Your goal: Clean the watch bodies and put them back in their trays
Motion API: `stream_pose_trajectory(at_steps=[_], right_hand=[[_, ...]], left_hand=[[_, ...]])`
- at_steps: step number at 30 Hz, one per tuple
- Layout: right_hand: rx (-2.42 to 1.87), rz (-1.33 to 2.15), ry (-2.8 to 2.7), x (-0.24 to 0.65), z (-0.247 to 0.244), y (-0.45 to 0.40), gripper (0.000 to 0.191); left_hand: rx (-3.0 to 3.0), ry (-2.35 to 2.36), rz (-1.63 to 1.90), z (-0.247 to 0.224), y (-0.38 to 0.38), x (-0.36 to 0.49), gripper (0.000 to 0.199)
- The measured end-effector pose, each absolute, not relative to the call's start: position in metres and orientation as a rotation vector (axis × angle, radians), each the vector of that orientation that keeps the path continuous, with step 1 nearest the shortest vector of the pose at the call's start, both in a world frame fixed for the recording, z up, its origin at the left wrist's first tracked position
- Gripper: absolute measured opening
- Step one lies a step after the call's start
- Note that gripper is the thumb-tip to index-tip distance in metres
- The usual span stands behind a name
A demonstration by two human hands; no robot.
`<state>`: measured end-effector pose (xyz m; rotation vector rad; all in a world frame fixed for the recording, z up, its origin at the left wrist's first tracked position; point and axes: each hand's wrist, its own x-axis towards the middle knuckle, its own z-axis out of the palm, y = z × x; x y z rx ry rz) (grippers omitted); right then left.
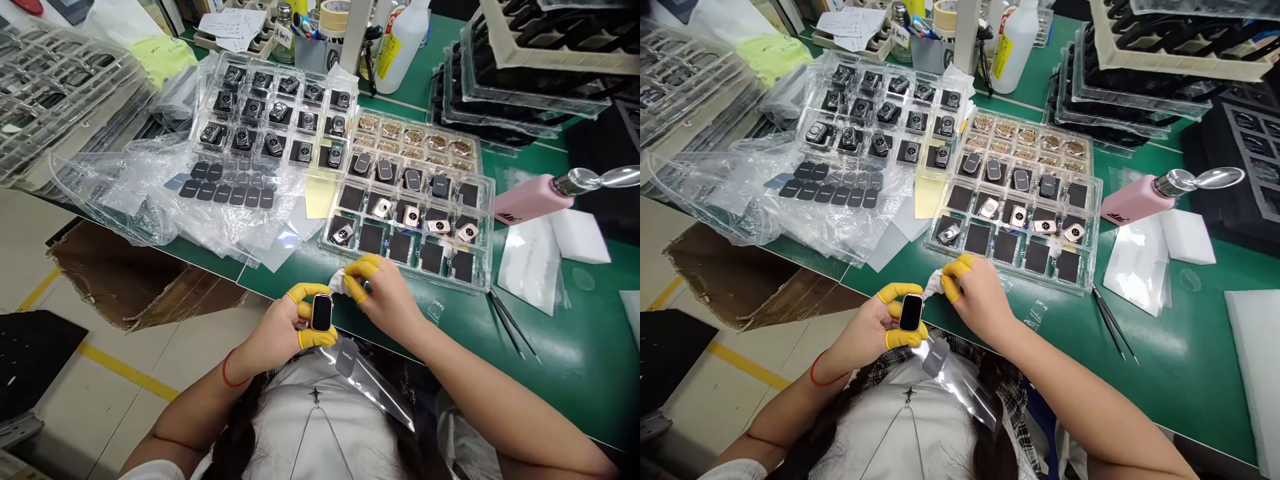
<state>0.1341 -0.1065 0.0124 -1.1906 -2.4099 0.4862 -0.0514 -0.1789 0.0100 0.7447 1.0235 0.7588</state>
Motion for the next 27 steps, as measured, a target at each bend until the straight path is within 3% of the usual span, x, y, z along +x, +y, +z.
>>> stream_pose_trajectory(at_steps=[5,13,19,21,27], right_hand=[[-0.657,0.660,-2.408,0.127,0.035,-0.131,0.013],[-0.637,0.731,-2.382,0.126,0.026,-0.131,0.018],[-1.054,0.716,-2.191,0.128,0.025,-0.115,0.006],[-1.204,0.807,-2.160,0.130,0.028,-0.115,0.012],[-1.201,1.078,-2.309,0.127,0.037,-0.130,0.009]], left_hand=[[1.005,1.108,0.794,0.004,-0.178,-0.054,0.051],[1.041,1.093,0.750,0.002,-0.179,-0.056,0.058],[0.917,1.110,0.855,0.000,-0.182,-0.050,0.054],[0.886,1.091,0.991,-0.002,-0.184,-0.049,0.054],[0.954,1.018,1.229,-0.008,-0.186,-0.046,0.049]])
